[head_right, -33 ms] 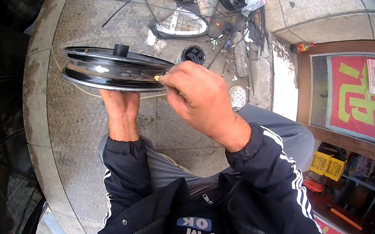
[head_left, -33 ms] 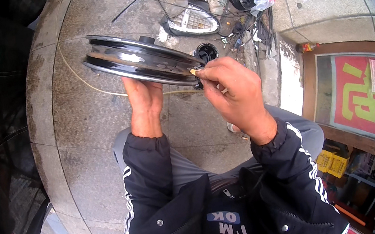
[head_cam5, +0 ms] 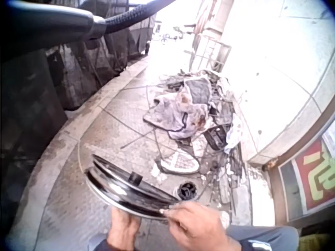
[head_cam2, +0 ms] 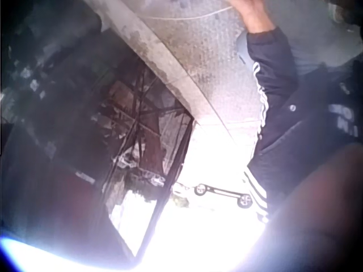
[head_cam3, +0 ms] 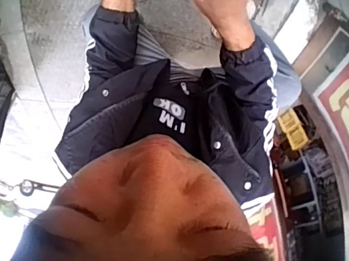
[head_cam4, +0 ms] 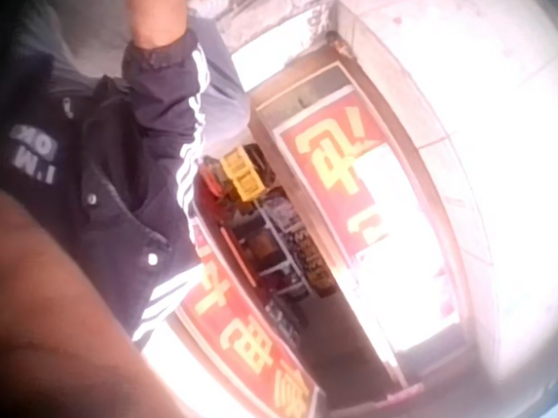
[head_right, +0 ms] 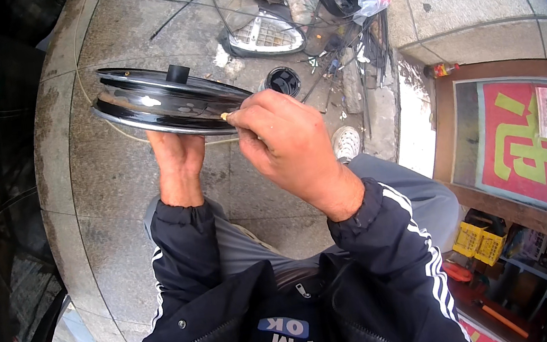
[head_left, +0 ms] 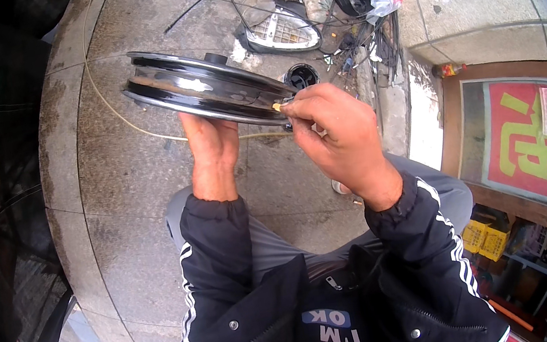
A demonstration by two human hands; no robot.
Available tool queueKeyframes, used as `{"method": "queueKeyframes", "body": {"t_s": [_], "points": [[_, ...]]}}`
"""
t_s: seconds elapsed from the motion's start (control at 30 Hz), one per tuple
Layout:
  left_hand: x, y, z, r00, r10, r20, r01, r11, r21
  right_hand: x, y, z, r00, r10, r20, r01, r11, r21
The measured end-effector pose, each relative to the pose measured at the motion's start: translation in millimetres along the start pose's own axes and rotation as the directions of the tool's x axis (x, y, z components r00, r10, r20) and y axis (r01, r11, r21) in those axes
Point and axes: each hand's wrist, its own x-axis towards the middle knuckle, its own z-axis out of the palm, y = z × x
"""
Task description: The person opens a can of black paint and pours some into the lid. They then use a small stick to apply the black paint to a curved, chrome-finished car part, covering its surface.
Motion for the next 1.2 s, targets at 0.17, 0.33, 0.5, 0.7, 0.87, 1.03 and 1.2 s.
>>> {"method": "queueKeyframes", "body": {"t_s": [0.17, 0.33, 0.5, 0.7, 0.87, 1.03, 1.2], "points": [[-1, 2, 4, 0.999, 0.037, -0.016, -0.038, 0.999, -0.027, -21, 31, -6, 0.981, 0.107, 0.162, -0.091, 0.990, -0.105], [0, 3, -1, 1.000, 0.017, 0.019, -0.017, 1.000, -0.011, 0, 1, 2, 0.999, -0.030, 0.030, 0.029, 0.999, 0.018], [1, 3, -4, 0.998, 0.026, 0.053, -0.027, 0.999, 0.024, -17, 23, 4, 0.981, 0.136, 0.138, -0.131, 0.990, -0.049], [2, 2, -8, 1.000, 0.002, 0.024, -0.001, 0.999, -0.038, 0, 0, 8, 1.000, 0.026, 0.006, -0.027, 0.994, 0.108], [-2, 2, -2, 1.000, 0.018, -0.002, -0.018, 0.999, -0.031, -13, 15, 3, 0.991, 0.102, 0.086, -0.102, 0.995, 0.001], [-2, 1, -1, 1.000, 0.011, 0.022, -0.011, 1.000, -0.009, -6, 1, 4, 0.998, 0.034, 0.047, -0.036, 0.998, 0.051], [-2, -2, -3, 1.000, 0.010, 0.008, -0.009, 1.000, -0.021, -13, 12, -10, 0.989, 0.124, 0.077, -0.122, 0.992, -0.038]]}}
